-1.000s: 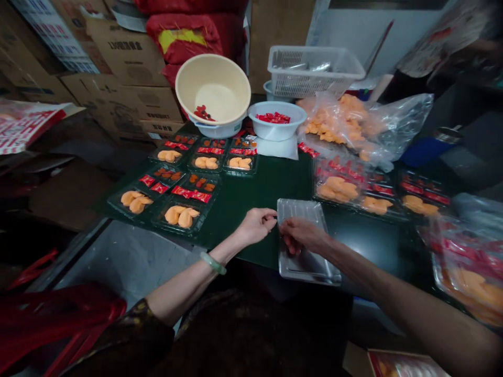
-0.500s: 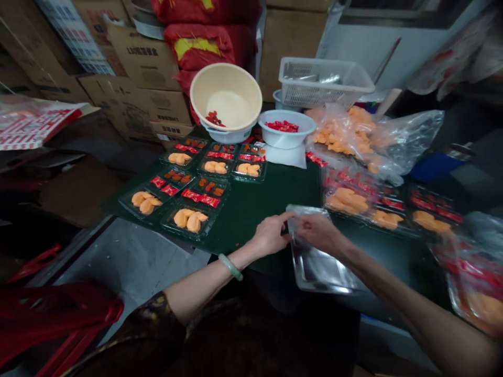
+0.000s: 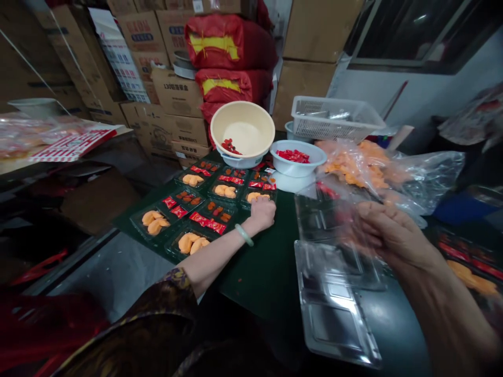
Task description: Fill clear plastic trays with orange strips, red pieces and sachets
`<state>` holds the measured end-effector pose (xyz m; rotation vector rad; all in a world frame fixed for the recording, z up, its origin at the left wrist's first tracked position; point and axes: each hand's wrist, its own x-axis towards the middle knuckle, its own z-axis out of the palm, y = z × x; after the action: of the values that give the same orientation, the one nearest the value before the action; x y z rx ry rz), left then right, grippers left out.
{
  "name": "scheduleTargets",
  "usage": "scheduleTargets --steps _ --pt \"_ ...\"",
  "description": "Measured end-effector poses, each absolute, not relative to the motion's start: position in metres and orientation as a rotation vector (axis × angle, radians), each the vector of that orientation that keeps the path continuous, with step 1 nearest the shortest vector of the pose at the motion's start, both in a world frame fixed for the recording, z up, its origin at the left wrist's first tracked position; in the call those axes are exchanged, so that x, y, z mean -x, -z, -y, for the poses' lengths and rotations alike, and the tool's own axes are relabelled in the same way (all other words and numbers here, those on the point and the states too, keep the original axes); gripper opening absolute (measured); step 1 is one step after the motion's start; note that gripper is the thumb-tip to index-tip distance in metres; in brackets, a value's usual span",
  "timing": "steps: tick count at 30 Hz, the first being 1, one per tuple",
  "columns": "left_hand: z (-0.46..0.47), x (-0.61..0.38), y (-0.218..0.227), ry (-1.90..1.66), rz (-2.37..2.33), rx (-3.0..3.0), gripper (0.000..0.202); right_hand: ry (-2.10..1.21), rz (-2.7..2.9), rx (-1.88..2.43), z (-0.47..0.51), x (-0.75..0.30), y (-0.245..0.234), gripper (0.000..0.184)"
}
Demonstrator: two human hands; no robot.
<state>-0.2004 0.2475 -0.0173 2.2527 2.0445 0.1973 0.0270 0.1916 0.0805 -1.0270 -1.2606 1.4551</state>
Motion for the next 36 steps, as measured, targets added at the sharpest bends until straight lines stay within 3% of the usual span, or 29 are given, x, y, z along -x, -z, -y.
scheduleTargets --steps 7,9,12,16,23,29,36 --pt "-0.174 0.184 0.008 -0.264 -1.899 -2.296 0.016 -1.513 1.214 0.968 -0.191 -0.029 -0.076 0.031" --pt "-0.155 0.185 0.000 -0.477 -1.910 -2.186 0.018 -1.534 1.222 0.920 -0.185 -0.025 -0.078 0.030" --pt "-0.138 0.185 -0.011 -1.093 -1.658 -1.462 0.029 -1.615 1.204 0.860 -0.174 -0.013 -0.083 0.033" --pt "-0.133 0.180 -0.019 -1.225 -0.964 -0.621 0.042 -1.707 1.175 0.786 -0.160 0.007 -0.081 0.037" --pt "-0.134 0.182 -0.018 -1.677 -1.082 -0.697 0.043 -1.690 1.337 0.924 -0.141 0.022 -0.069 0.030" --pt "-0.117 0.192 -0.030 -1.642 -1.098 -0.888 0.097 -1.620 1.445 0.790 -0.131 0.054 -0.068 0.028" --pt "-0.100 0.189 -0.037 -1.311 -0.647 -0.501 0.093 -1.950 1.268 0.598 -0.127 0.102 -0.056 0.035"
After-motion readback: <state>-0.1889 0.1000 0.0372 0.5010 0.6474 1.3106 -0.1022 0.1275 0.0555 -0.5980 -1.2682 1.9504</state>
